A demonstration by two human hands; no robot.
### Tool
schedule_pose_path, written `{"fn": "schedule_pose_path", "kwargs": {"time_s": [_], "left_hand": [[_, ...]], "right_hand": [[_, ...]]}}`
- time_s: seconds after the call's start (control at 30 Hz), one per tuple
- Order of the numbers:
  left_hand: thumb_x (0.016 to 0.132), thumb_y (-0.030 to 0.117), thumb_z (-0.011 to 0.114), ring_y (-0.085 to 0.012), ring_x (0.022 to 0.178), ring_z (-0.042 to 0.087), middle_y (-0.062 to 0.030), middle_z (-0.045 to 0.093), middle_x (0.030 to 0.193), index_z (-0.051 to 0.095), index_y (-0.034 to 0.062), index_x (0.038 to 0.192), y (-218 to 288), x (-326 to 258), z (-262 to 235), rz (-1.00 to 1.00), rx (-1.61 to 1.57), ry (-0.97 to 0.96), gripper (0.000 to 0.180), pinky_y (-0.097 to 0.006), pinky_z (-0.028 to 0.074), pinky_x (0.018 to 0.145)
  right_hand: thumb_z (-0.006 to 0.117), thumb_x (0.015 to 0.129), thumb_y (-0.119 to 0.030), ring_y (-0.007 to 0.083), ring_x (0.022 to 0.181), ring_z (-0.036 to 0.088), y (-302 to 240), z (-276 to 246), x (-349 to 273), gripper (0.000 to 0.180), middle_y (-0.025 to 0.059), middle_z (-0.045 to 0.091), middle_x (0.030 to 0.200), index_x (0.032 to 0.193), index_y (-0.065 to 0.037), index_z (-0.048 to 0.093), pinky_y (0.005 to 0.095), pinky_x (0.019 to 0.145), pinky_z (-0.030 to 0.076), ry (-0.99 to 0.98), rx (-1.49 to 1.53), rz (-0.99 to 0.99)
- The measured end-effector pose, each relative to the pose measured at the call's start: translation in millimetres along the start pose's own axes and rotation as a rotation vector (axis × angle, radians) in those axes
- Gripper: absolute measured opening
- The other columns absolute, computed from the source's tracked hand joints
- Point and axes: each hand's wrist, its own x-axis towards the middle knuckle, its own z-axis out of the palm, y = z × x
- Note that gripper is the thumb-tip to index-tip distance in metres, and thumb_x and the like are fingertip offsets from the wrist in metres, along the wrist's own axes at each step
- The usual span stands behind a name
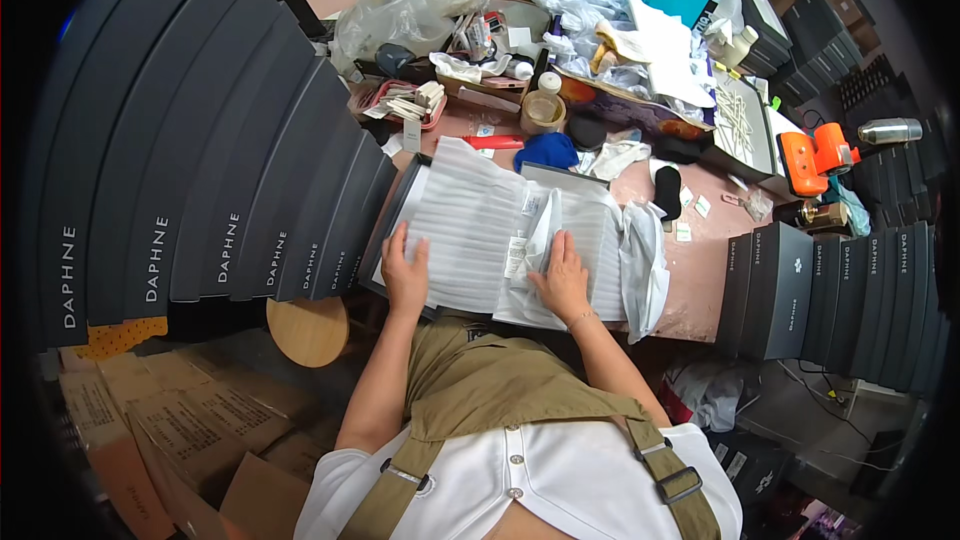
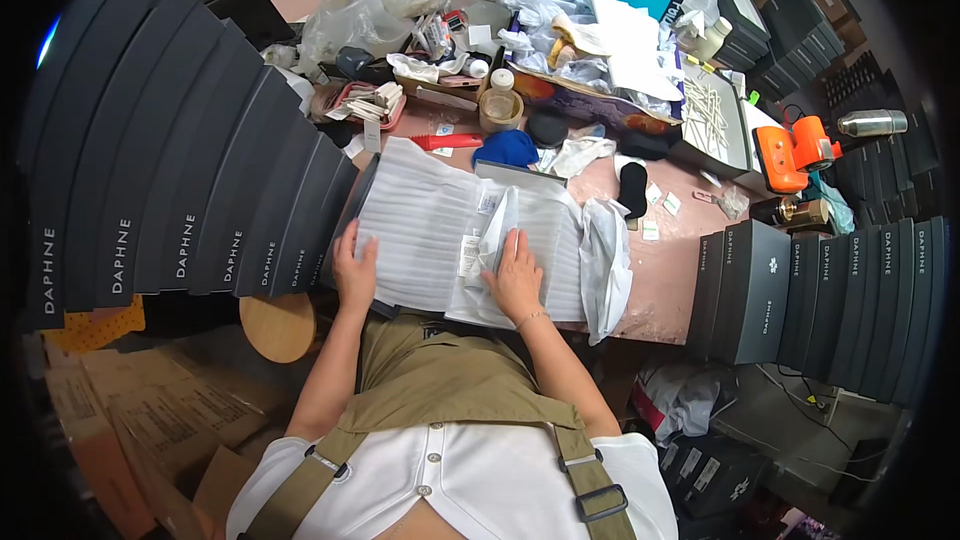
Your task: Inspecting, cleaning, and packing black high-heeled shoes into boxes with protective wrapping.
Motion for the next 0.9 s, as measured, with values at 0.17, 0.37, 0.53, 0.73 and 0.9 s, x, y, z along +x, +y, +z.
{"fn": "schedule_pose_path", "kwargs": {"time_s": [0.17,0.37,0.53,0.73,0.9], "left_hand": [[0.078,0.008,0.066,-0.0379,0.116,0.047,-0.0222,0.049,0.123,0.054,-0.0007,0.121,111,-30,-51,0.370,-0.172,-0.571,0.046,-0.044,0.038,0.098],[0.089,0.022,0.056,-0.0400,0.118,0.047,-0.0261,0.049,0.126,0.046,-0.0064,0.127,72,-38,50,0.158,-0.150,-0.553,0.048,-0.042,0.037,0.101],[0.089,0.038,0.055,-0.0395,0.119,0.046,-0.0270,0.050,0.124,0.046,-0.0060,0.128,10,-29,112,-0.113,-0.158,-0.701,0.059,-0.043,0.037,0.100],[0.087,0.043,0.056,-0.0343,0.120,0.046,-0.0240,0.048,0.126,0.041,0.0004,0.135,20,-10,118,-0.222,-0.289,-0.916,0.066,-0.040,0.036,0.101],[0.085,0.035,0.060,-0.0204,0.121,0.042,-0.0109,0.044,0.133,0.030,0.0046,0.141,47,-26,75,-0.632,-1.153,-0.765,0.071,-0.035,0.035,0.101]], "right_hand": [[0.068,0.079,-0.033,0.0379,0.133,0.029,-57,-1,10,0.073,0.0182,0.033,0.143,0.140,-0.008,0.035,0.0577,0.109,0.018,-0.047,-0.019,-0.406],[0.062,0.082,-0.029,0.0375,0.133,0.031,-36,40,13,0.055,0.0141,0.042,0.138,0.130,-0.009,0.046,0.0615,0.108,0.017,-0.102,-0.133,-0.509],[0.067,0.080,-0.019,0.0437,0.128,0.033,41,-47,-28,0.070,0.0290,0.034,0.139,0.138,0.001,0.032,0.0486,0.107,0.027,0.236,-0.015,-0.108],[0.050,0.078,-0.009,0.0367,0.082,0.061,73,-58,-26,0.037,0.0269,0.061,0.091,0.112,0.004,0.056,0.0401,0.076,0.047,-0.076,0.279,0.265],[0.062,0.088,-0.020,0.0220,0.105,0.055,63,-92,-46,0.045,0.0125,0.054,0.122,0.127,0.000,0.050,0.0326,0.085,0.045,-0.015,0.565,0.168]]}}
